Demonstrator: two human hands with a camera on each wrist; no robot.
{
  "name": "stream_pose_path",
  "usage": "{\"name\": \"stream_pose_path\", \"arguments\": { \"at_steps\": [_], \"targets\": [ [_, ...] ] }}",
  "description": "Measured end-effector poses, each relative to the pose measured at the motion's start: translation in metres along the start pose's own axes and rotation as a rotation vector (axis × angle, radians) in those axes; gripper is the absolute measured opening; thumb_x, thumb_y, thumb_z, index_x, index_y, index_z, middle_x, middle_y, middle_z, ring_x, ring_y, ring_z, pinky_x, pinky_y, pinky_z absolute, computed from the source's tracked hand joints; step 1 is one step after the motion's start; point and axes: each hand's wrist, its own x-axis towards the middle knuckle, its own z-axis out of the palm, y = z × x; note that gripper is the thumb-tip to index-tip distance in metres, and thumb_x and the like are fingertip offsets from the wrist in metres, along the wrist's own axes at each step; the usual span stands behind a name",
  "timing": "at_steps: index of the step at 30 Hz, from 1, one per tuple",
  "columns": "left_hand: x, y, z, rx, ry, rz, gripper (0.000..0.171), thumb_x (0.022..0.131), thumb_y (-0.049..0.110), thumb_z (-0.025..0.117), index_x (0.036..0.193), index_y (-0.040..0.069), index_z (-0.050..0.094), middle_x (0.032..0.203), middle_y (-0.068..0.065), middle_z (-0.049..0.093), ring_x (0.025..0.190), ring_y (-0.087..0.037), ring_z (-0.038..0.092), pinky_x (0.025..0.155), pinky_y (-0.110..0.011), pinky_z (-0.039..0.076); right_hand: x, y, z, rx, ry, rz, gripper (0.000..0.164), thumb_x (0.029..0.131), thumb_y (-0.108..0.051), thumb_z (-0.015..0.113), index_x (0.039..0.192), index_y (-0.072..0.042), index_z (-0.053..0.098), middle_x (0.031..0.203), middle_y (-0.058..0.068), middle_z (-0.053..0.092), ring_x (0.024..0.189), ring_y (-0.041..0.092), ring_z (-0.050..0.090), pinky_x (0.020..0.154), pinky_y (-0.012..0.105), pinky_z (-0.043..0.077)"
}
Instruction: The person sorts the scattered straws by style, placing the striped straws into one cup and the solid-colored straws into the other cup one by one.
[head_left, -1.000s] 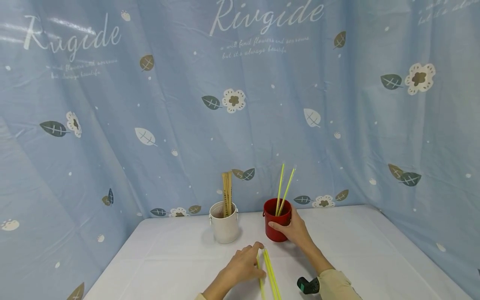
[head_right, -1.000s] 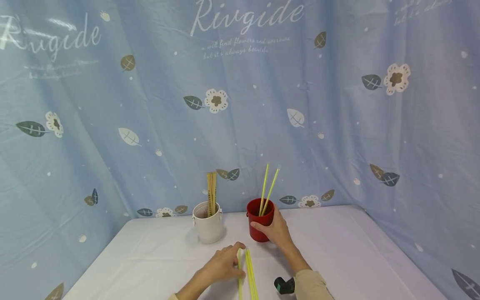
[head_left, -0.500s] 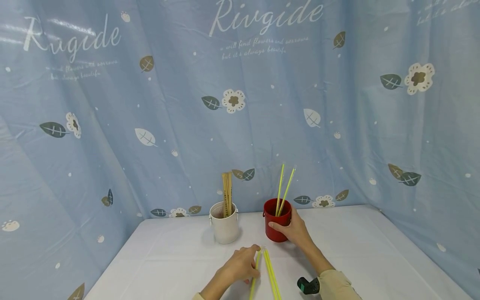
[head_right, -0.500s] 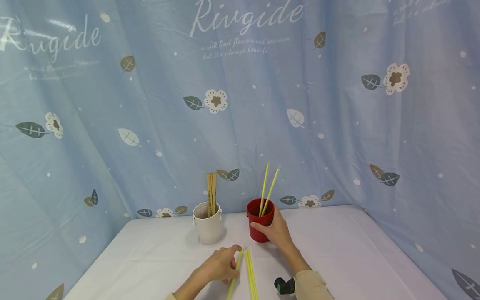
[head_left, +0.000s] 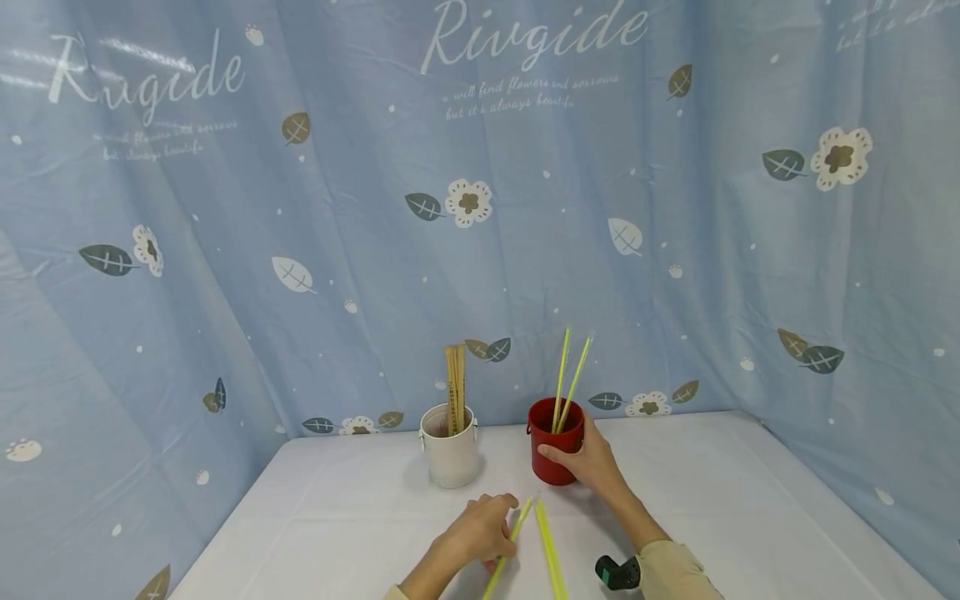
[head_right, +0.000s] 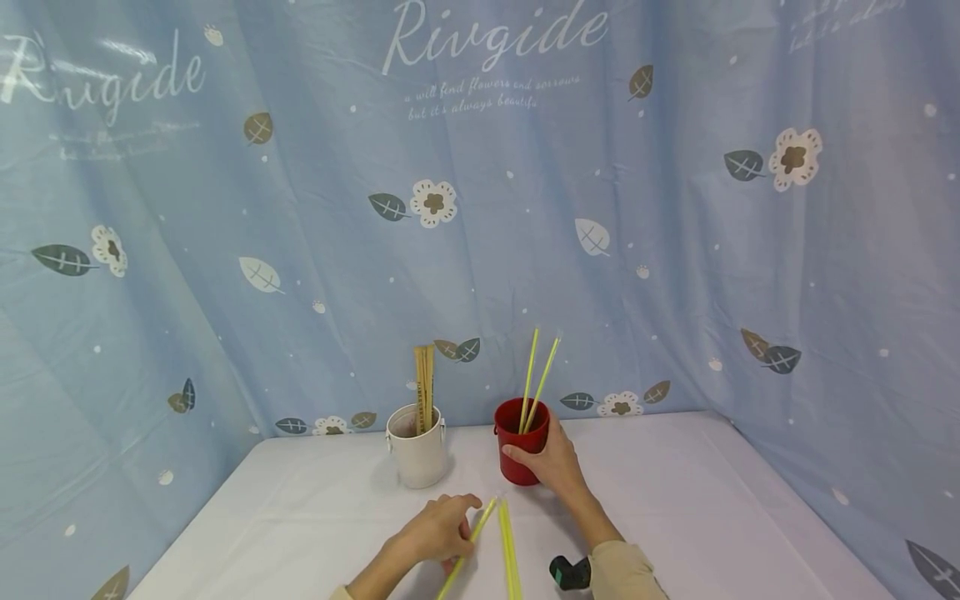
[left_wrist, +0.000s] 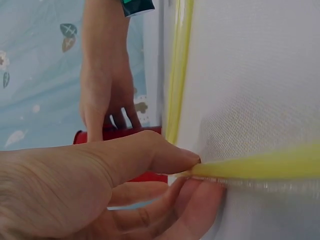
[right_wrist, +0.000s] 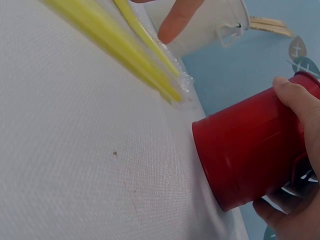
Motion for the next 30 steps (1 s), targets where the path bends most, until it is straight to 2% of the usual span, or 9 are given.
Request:
{"name": "stream_pose_path", "arguments": {
  "at_steps": [6, 12, 15, 19, 21, 25, 30],
  "targets": [
    [0.001, -0.001, -0.003, -0.018, -0.011, -0.017, 0.057, 0.07, 0.006, 0.078, 0.125, 0.007, 0.061, 0.07, 0.008, 0.056, 0.083, -0.024, 0.051, 0.069, -0.026, 0.046, 0.0, 0.0, 0.0, -0.002, -0.002, 0.001, 0.093, 0.078, -0.038, 0.083, 0.149, -0.012, 0.03, 0.144, 0.013, 0.05, 0.131, 0.034, 0.05, 0.098, 0.052, 0.052],
    [0.001, -0.001, -0.008, -0.013, 0.005, 0.011, 0.048, 0.07, 0.008, 0.077, 0.117, 0.007, 0.066, 0.07, 0.01, 0.057, 0.089, -0.028, 0.052, 0.079, -0.032, 0.046, 0.0, -0.001, 0.0, 0.011, 0.0, -0.003, 0.092, 0.077, -0.036, 0.084, 0.149, -0.012, 0.03, 0.144, 0.013, 0.049, 0.131, 0.034, 0.049, 0.098, 0.052, 0.052],
    [0.0, -0.001, -0.01, -0.046, 0.011, 0.033, 0.038, 0.07, 0.006, 0.076, 0.107, 0.007, 0.069, 0.07, 0.009, 0.058, 0.082, -0.025, 0.056, 0.074, -0.028, 0.047, 0.0, 0.0, 0.0, 0.015, 0.001, -0.007, 0.092, 0.077, -0.036, 0.084, 0.149, -0.012, 0.031, 0.144, 0.012, 0.05, 0.131, 0.033, 0.05, 0.099, 0.052, 0.051],
    [-0.002, 0.0, -0.013, -0.113, 0.021, 0.072, 0.03, 0.07, 0.002, 0.075, 0.099, 0.006, 0.07, 0.067, 0.007, 0.059, 0.051, -0.014, 0.061, 0.05, -0.02, 0.05, 0.0, -0.001, 0.0, 0.015, 0.001, -0.01, 0.092, 0.077, -0.036, 0.084, 0.148, -0.012, 0.031, 0.144, 0.012, 0.05, 0.13, 0.033, 0.05, 0.1, 0.052, 0.051],
    [-0.002, 0.001, -0.015, -0.144, 0.024, 0.088, 0.029, 0.071, 0.0, 0.074, 0.099, 0.005, 0.069, 0.068, 0.006, 0.058, 0.041, -0.012, 0.059, 0.041, -0.023, 0.05, 0.0, 0.0, 0.0, 0.017, 0.001, -0.01, 0.092, 0.077, -0.036, 0.084, 0.148, -0.012, 0.031, 0.143, 0.012, 0.051, 0.13, 0.033, 0.05, 0.1, 0.053, 0.051],
    [-0.003, 0.004, -0.023, -0.185, 0.032, 0.128, 0.031, 0.073, -0.001, 0.072, 0.102, 0.005, 0.066, 0.071, 0.004, 0.059, 0.039, -0.009, 0.057, 0.04, -0.021, 0.049, 0.0, 0.0, 0.0, 0.012, 0.0, -0.011, 0.092, 0.077, -0.037, 0.084, 0.148, -0.011, 0.032, 0.143, 0.013, 0.051, 0.129, 0.033, 0.051, 0.1, 0.053, 0.051],
    [-0.004, 0.008, -0.035, -0.248, 0.039, 0.135, 0.034, 0.076, -0.001, 0.071, 0.108, 0.005, 0.064, 0.077, 0.001, 0.06, 0.046, -0.014, 0.06, 0.042, -0.024, 0.051, 0.0, 0.001, 0.001, 0.006, 0.002, -0.012, 0.092, 0.077, -0.037, 0.084, 0.148, -0.011, 0.031, 0.143, 0.013, 0.051, 0.13, 0.033, 0.051, 0.099, 0.053, 0.051]
  ]
}}
